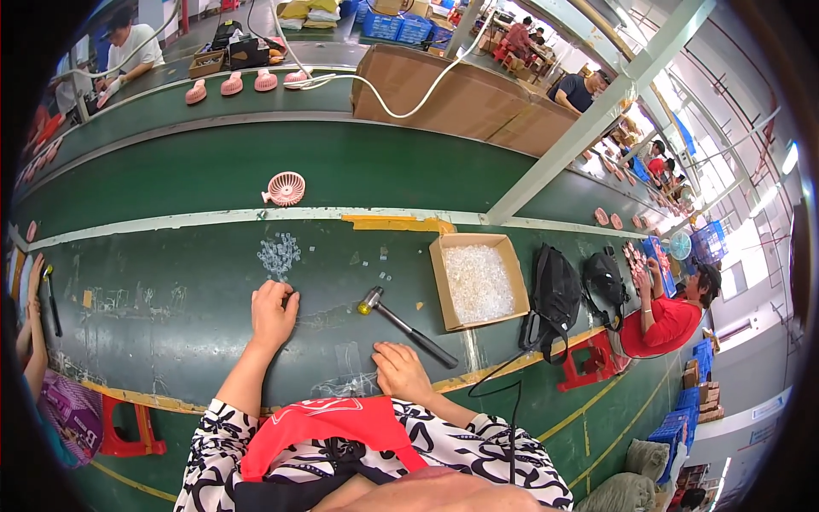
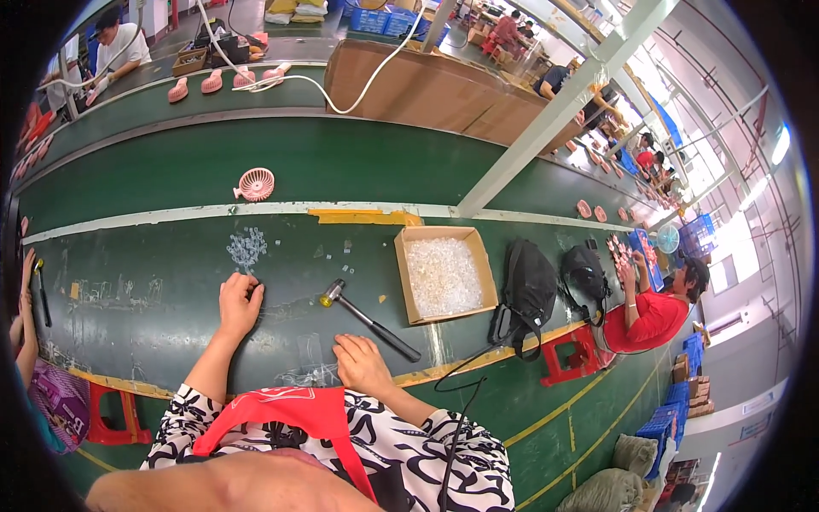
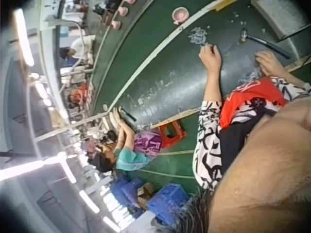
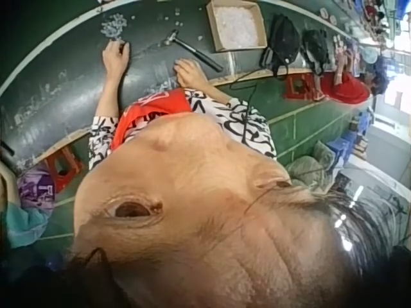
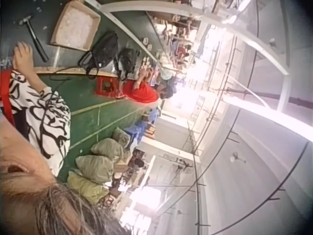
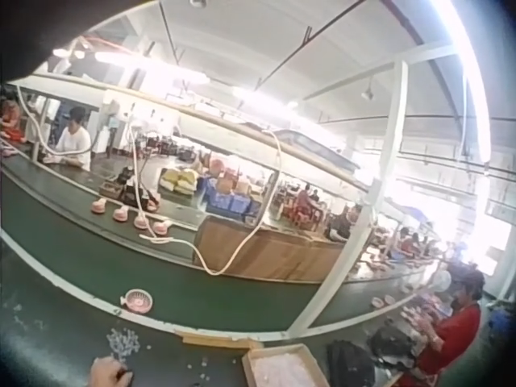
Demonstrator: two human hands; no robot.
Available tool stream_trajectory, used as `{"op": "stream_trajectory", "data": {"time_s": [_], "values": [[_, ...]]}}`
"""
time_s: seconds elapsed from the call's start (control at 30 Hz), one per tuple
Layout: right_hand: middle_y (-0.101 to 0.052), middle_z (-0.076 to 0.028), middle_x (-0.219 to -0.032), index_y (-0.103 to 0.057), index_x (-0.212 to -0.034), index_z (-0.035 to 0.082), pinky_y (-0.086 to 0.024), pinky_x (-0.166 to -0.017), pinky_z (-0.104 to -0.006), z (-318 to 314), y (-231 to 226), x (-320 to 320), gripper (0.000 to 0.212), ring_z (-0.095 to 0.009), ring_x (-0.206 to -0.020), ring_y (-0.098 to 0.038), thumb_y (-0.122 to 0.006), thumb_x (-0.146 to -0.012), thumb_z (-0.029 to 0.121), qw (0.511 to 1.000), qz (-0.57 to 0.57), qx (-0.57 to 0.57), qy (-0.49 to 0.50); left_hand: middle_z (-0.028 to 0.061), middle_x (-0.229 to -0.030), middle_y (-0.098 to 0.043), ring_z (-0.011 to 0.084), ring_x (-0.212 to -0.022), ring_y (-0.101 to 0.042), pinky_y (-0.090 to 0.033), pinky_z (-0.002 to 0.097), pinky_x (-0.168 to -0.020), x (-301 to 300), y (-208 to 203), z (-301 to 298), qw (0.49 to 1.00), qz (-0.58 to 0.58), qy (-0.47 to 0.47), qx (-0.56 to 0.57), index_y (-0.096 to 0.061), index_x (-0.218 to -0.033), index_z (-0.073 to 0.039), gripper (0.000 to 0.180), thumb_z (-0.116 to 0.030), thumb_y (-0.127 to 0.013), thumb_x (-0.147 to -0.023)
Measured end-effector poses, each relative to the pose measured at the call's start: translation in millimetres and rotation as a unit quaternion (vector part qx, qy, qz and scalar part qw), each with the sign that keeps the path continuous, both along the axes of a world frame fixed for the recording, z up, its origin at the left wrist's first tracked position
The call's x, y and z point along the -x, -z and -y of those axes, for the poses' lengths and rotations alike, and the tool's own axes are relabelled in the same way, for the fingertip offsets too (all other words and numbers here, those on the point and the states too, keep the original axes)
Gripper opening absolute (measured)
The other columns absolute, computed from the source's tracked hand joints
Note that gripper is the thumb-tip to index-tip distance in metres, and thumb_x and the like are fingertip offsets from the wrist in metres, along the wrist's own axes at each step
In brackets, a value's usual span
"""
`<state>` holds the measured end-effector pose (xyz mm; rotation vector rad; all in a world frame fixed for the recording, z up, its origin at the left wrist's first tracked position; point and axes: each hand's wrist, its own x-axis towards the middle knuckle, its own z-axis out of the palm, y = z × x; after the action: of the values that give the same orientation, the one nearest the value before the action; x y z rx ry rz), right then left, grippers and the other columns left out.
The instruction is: The person assembles portable fan covers by fitting components into the fan grilles by hand, securing them with a small mallet, and placing the assembled units onto the conveyor line.
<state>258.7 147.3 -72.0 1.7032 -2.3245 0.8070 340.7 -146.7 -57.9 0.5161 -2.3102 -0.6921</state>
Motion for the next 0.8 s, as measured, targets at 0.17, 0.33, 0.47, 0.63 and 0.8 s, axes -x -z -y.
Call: {"op": "stream_trajectory", "data": {"time_s": [0.17, 0.33, 0.47, 0.63, 0.8], "values": [[-0.059, -0.012, -0.125, -0.061, -0.111, 0.003, -0.042, -0.102, -0.0451, -2, 3, 1, 0.037, -0.029, -0.119, -0.055, -0.066, -0.075, 0.007, 1.0, 0.001, -0.003, -0.001, 0.009, -0.087, -0.057, 0.0275, -0.08, -0.056, -0.041, 0.0379, -0.076, -8, -7, -3, 0.999, 0.014, 0.038, 0.006, -0.06, -0.09, -0.005, 0.02, -0.01, -0.073, -0.076], [-0.059, -0.012, -0.126, -0.061, -0.111, 0.004, -0.042, -0.102, -0.045, -2, 1, 0, 0.037, -0.029, -0.119, -0.054, -0.067, -0.074, 0.007, 1.0, 0.004, -0.003, -0.003, 0.0101, -0.091, -0.057, 0.0298, -0.087, -0.057, -0.042, 0.039, -0.079, -10, -10, -3, 0.998, 0.007, 0.049, 0.03, -0.059, -0.09, -0.004, 0.018, -0.003, -0.069, -0.074], [-0.059, -0.012, -0.126, -0.061, -0.111, 0.004, -0.042, -0.102, -0.045, -2, 3, 0, 0.039, -0.029, -0.118, -0.055, -0.067, -0.074, 0.007, 1.0, 0.001, 0.001, -0.002, 0.0104, -0.091, -0.058, 0.0302, -0.087, -0.057, -0.043, 0.0394, -0.079, -10, 1, -1, 0.999, 0.007, 0.045, 0.019, -0.058, -0.086, -0.003, 0.014, -0.001, -0.067, -0.076], [-0.058, -0.012, -0.126, -0.061, -0.112, 0.005, -0.043, -0.101, -0.0454, -2, 6, 2, 0.04, -0.029, -0.117, -0.055, -0.067, -0.073, 0.007, 1.0, -0.009, 0.002, -0.004, 0.0106, -0.09, -0.059, 0.0303, -0.087, -0.057, -0.043, 0.0392, -0.079, -9, 1, -1, 0.999, -0.01, 0.039, 0.024, -0.059, -0.084, -0.003, 0.009, 0.001, -0.066, -0.08], [-0.059, -0.011, -0.126, -0.061, -0.111, 0.004, -0.043, -0.1, -0.0455, -1, 5, 2, 0.041, -0.029, -0.117, -0.056, -0.067, -0.071, 0.007, 1.0, -0.015, 0.004, -0.003, 0.0094, -0.086, -0.061, 0.0282, -0.078, -0.058, -0.044, 0.0376, -0.074, -9, -1, 0, 0.999, -0.034, 0.03, -0.002, -0.061, -0.085, -0.003, 0.007, 0.0, -0.066, -0.082]]}}
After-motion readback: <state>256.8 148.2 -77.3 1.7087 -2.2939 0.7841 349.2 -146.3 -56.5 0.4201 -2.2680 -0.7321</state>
